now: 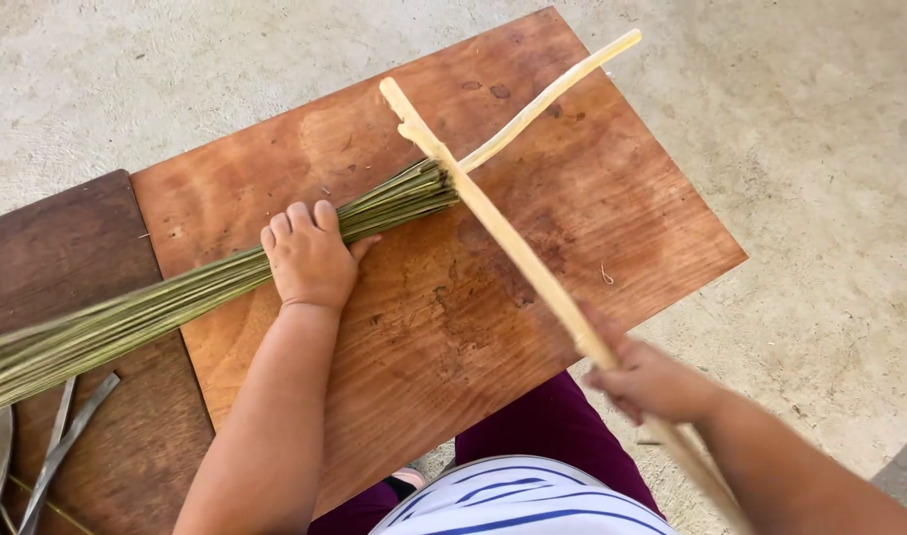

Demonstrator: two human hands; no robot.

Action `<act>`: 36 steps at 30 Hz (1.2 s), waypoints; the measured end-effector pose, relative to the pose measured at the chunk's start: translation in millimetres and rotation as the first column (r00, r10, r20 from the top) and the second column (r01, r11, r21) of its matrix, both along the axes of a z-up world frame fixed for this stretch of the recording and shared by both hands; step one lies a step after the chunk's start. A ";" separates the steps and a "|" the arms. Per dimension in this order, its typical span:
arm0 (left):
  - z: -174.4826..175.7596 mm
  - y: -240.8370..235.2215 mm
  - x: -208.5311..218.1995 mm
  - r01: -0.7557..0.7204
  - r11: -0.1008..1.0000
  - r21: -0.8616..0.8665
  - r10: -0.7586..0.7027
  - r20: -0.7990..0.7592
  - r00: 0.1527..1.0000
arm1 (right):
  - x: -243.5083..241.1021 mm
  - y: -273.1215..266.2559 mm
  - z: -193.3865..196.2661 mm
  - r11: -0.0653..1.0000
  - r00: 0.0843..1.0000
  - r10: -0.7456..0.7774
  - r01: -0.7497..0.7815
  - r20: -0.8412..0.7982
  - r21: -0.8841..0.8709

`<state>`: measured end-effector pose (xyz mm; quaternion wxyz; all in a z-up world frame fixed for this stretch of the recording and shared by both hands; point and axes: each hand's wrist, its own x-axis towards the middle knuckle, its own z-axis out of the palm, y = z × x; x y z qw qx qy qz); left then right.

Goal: Assembling a hand broom by bundling natural fibers and inserting a wooden handle.

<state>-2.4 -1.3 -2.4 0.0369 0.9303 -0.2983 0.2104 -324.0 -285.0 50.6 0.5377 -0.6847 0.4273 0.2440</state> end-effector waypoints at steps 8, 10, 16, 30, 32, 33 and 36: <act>-1.5 -2.0 2.5 -0.037 0.999 0.030 0.036 0.016 0.999 | -39.3 -49.4 -49.6 0.982 0.810 -0.179 0.182 0.559 0.052; -2.5 1.1 -3.4 -0.039 0.998 0.040 0.038 0.029 0.999 | -38.9 -24.5 -54.4 0.975 0.909 -0.210 0.168 0.361 0.145; 1.8 4.6 -6.7 -0.040 0.999 0.019 0.041 -0.036 0.999 | -25.2 -15.4 9.9 0.974 0.862 -0.224 0.205 0.455 0.091; 2.6 0.1 -3.3 -0.069 0.998 0.002 0.069 -0.028 0.997 | -23.0 -25.9 -7.4 0.942 0.614 -0.315 0.112 0.724 0.316; 4.5 2.6 -4.6 -0.066 0.998 -0.012 0.066 -0.024 0.998 | -13.3 -6.0 -24.1 0.957 0.833 -0.246 0.129 0.496 0.258; 5.3 4.3 -4.0 -0.069 0.997 -0.022 0.068 -0.024 0.997 | -6.6 3.8 -33.3 0.972 0.963 -0.173 0.133 0.206 0.196; 5.4 2.2 -3.5 -0.090 0.996 0.022 0.091 -0.052 0.994 | -6.8 12.9 0.4 0.916 0.949 0.022 -0.146 0.315 0.374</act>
